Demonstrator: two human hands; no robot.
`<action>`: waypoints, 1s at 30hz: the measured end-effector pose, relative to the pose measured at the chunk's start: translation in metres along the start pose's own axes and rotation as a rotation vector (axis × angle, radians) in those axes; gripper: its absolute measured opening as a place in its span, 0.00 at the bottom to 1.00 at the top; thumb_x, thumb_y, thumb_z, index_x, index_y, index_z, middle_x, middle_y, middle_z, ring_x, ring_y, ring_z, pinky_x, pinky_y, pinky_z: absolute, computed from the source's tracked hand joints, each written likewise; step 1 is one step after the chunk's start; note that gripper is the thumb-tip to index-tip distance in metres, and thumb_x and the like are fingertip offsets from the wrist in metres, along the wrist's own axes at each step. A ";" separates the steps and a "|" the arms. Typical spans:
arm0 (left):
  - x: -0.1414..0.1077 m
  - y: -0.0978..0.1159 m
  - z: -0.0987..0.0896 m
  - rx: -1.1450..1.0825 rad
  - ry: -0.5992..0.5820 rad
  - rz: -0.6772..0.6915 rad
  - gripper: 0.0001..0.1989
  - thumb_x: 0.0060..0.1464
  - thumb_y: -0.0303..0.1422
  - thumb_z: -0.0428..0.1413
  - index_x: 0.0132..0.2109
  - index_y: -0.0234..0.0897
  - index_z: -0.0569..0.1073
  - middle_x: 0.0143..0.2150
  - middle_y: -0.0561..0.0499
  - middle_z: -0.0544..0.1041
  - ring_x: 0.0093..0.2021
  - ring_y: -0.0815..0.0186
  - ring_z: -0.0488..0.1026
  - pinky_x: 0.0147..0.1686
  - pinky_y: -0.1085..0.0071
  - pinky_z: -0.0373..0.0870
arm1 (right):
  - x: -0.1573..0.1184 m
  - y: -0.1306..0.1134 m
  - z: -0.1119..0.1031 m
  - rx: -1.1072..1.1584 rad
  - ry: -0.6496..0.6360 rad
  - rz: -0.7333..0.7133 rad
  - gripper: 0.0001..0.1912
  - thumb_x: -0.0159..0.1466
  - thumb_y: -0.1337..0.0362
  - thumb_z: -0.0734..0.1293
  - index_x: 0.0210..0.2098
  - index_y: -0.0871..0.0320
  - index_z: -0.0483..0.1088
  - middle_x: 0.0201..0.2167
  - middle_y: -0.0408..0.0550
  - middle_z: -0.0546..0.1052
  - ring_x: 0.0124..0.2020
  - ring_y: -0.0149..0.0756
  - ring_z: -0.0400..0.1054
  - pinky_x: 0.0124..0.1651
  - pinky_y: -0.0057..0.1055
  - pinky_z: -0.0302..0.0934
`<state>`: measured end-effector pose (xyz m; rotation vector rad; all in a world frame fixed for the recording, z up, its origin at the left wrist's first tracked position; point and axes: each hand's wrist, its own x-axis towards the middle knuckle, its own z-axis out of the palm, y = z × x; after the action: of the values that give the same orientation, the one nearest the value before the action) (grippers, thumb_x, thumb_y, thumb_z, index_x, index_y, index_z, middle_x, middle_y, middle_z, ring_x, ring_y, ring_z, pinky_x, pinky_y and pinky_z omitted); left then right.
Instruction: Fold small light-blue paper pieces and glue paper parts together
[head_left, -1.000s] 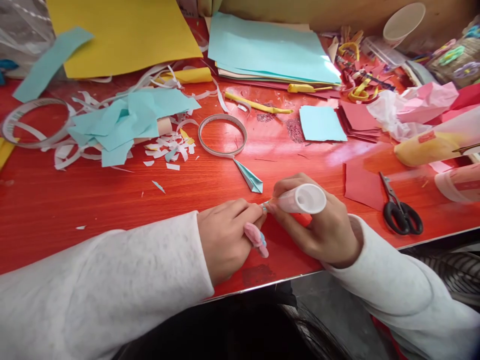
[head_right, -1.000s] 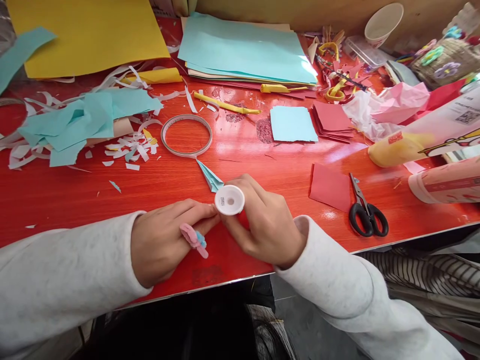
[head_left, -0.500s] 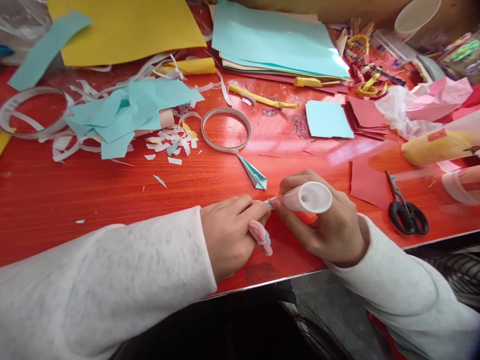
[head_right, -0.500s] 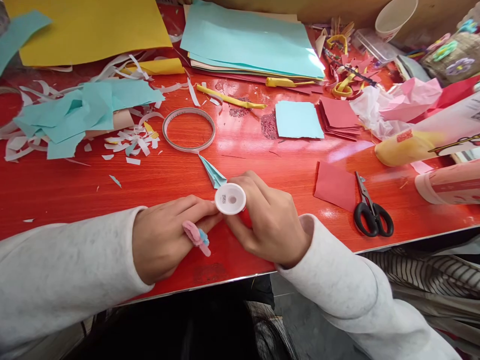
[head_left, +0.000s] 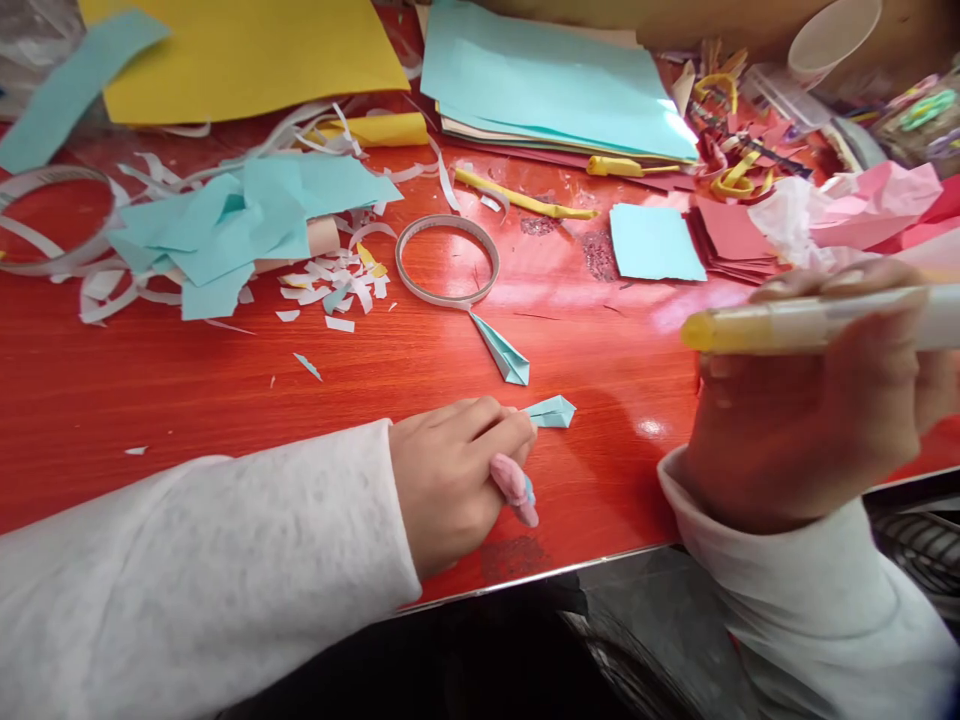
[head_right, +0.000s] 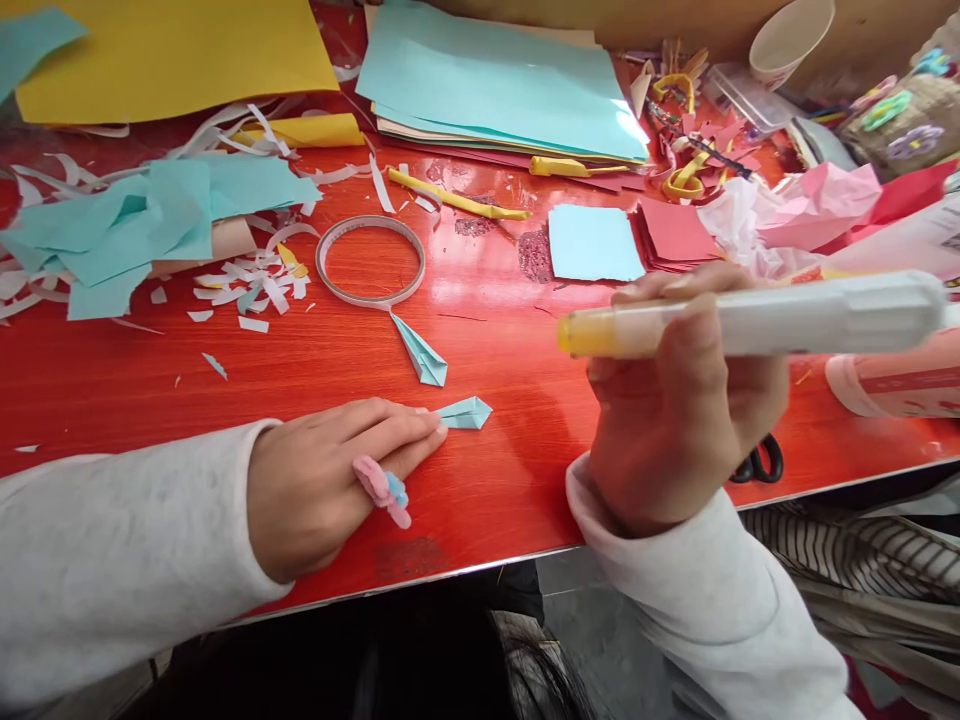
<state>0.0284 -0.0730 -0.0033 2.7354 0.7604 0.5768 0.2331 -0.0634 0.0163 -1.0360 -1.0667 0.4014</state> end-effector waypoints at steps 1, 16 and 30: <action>0.000 0.000 0.001 -0.009 0.012 -0.020 0.22 0.63 0.27 0.34 0.41 0.35 0.73 0.45 0.51 0.73 0.40 0.70 0.68 0.40 0.73 0.66 | 0.003 0.000 -0.001 0.040 -0.018 0.171 0.07 0.62 0.65 0.58 0.32 0.58 0.66 0.32 0.49 0.66 0.29 0.30 0.65 0.21 0.26 0.55; -0.005 -0.001 0.016 0.042 0.170 -0.053 0.20 0.65 0.29 0.35 0.49 0.32 0.70 0.44 0.54 0.74 0.45 0.69 0.66 0.47 0.72 0.61 | 0.014 0.007 -0.006 0.576 -0.071 0.980 0.08 0.49 0.66 0.71 0.28 0.60 0.69 0.25 0.39 0.73 0.20 0.17 0.63 0.21 0.11 0.62; -0.006 -0.007 0.013 0.120 0.153 0.072 0.17 0.61 0.22 0.39 0.52 0.27 0.67 0.49 0.46 0.70 0.45 0.65 0.66 0.47 0.68 0.61 | 0.016 0.010 -0.005 0.582 -0.088 1.083 0.15 0.46 0.61 0.74 0.28 0.60 0.68 0.26 0.41 0.75 0.22 0.20 0.67 0.17 0.10 0.59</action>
<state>0.0264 -0.0719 -0.0193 2.8645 0.7565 0.7885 0.2469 -0.0498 0.0151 -0.9809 -0.3145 1.5372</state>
